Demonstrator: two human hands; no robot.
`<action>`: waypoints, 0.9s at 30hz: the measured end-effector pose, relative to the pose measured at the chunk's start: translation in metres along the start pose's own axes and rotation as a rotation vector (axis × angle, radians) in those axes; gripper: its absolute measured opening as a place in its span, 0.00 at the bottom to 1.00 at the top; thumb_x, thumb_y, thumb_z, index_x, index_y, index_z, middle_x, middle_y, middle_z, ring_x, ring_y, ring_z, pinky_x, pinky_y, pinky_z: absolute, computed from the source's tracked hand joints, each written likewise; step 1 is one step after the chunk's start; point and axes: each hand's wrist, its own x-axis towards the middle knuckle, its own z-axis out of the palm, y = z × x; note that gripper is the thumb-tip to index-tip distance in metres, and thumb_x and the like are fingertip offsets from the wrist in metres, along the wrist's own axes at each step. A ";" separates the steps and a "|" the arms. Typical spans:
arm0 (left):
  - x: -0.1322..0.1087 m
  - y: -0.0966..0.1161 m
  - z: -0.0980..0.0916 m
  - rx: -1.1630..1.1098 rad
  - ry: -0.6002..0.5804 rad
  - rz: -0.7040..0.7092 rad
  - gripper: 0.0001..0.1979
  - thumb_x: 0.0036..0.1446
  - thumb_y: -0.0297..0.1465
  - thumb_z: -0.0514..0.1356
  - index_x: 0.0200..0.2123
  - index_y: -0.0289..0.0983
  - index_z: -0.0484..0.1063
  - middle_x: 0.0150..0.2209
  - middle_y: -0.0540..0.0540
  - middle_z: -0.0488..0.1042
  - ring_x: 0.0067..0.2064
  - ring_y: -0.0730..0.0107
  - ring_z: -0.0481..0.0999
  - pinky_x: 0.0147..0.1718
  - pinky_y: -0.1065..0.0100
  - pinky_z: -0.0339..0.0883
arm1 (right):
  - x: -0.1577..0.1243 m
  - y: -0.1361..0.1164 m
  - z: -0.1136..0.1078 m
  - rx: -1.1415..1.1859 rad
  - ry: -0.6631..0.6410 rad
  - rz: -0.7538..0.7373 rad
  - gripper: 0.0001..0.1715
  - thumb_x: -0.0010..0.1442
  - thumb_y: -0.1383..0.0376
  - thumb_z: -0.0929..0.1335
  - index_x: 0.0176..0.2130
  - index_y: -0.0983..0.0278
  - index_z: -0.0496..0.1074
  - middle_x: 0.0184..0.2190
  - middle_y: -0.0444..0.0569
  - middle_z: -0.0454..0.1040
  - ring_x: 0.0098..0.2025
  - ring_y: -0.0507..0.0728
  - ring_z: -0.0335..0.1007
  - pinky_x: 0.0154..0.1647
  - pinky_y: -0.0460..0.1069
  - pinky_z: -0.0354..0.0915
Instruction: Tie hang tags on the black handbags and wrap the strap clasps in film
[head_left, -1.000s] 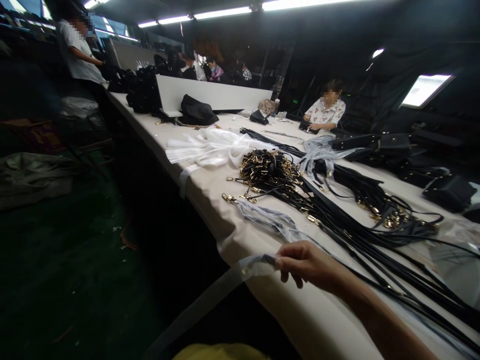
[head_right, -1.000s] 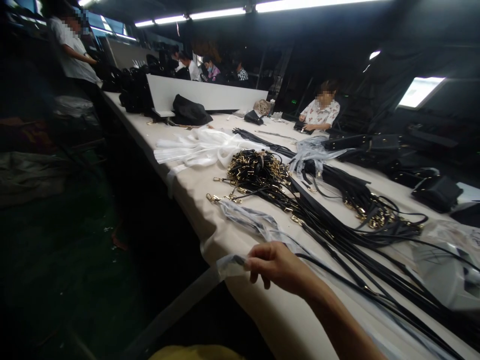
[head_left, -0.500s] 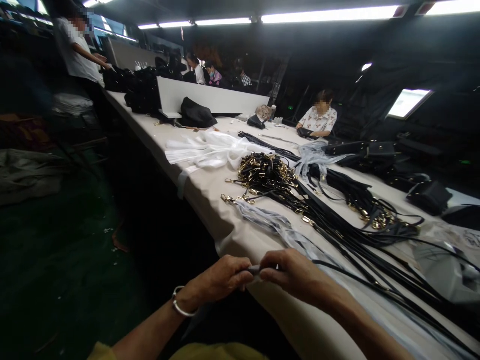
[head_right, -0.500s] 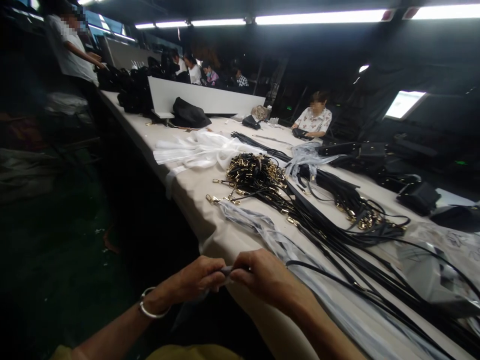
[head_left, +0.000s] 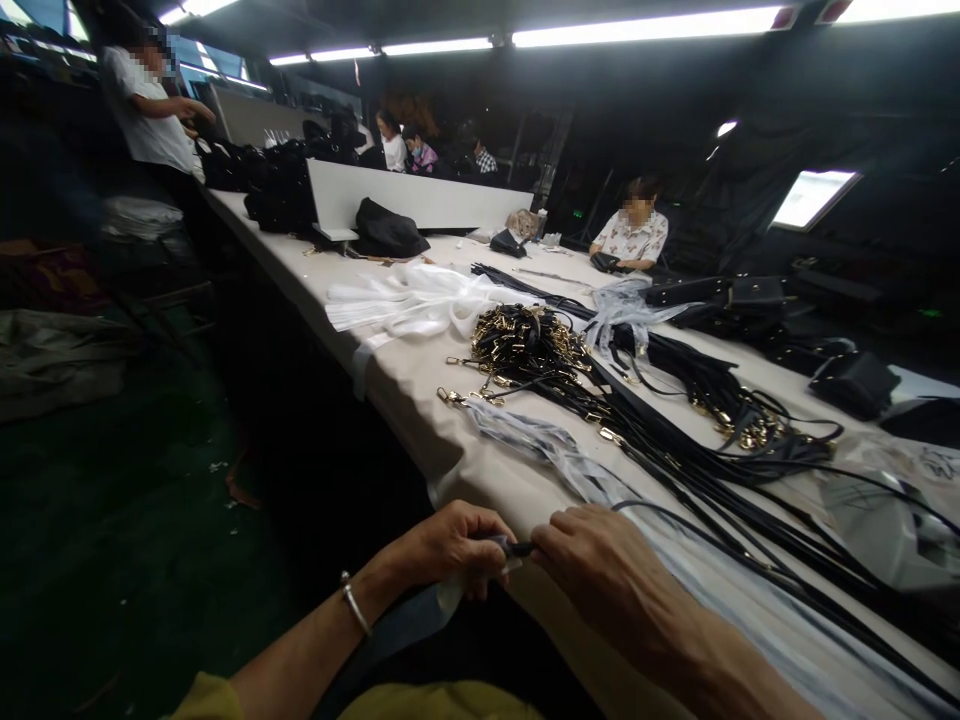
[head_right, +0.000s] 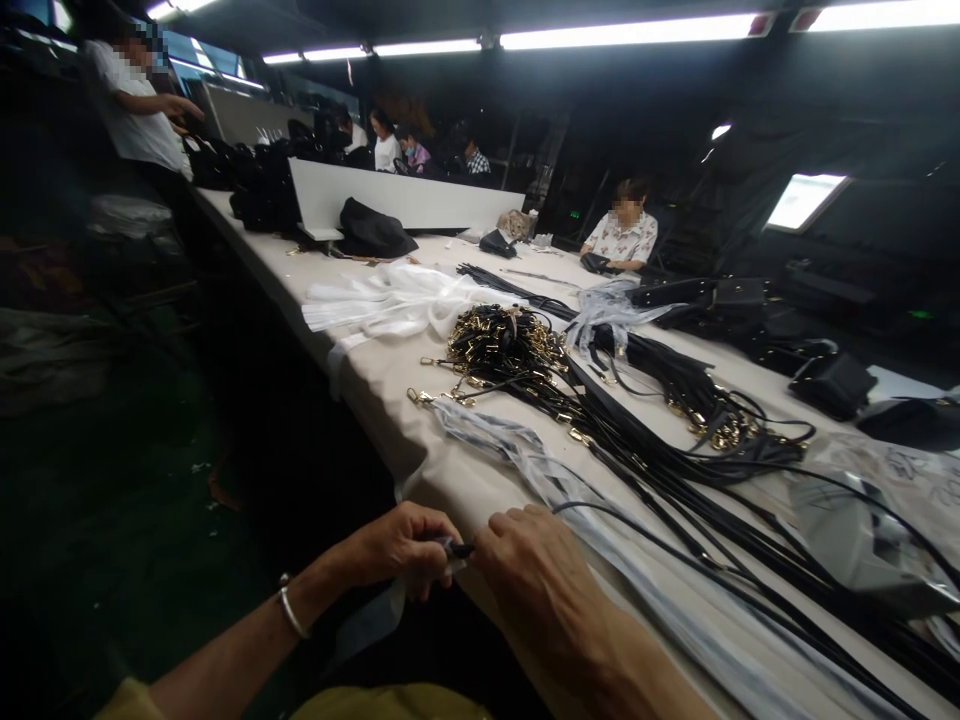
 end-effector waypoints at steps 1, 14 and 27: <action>0.002 -0.001 0.001 -0.017 -0.008 -0.006 0.14 0.51 0.34 0.62 0.40 0.33 0.74 0.29 0.48 0.78 0.20 0.76 0.72 0.22 0.73 0.67 | 0.001 -0.001 0.002 0.005 -0.003 0.019 0.11 0.64 0.69 0.65 0.33 0.64 0.76 0.30 0.50 0.77 0.31 0.56 0.70 0.31 0.51 0.49; -0.006 0.013 0.011 1.023 0.121 0.670 0.17 0.65 0.34 0.57 0.55 0.38 0.62 0.54 0.38 0.71 0.52 0.64 0.75 0.47 0.68 0.72 | -0.003 0.037 0.029 1.479 -0.529 0.093 0.35 0.59 0.49 0.68 0.58 0.67 0.68 0.20 0.42 0.71 0.17 0.46 0.51 0.19 0.42 0.46; -0.006 0.020 0.027 0.959 0.598 0.324 0.16 0.59 0.43 0.61 0.28 0.38 0.67 0.28 0.48 0.74 0.30 0.68 0.72 0.31 0.69 0.61 | 0.013 0.005 0.037 0.372 0.037 0.137 0.12 0.66 0.61 0.62 0.39 0.61 0.74 0.33 0.48 0.80 0.35 0.58 0.75 0.31 0.48 0.54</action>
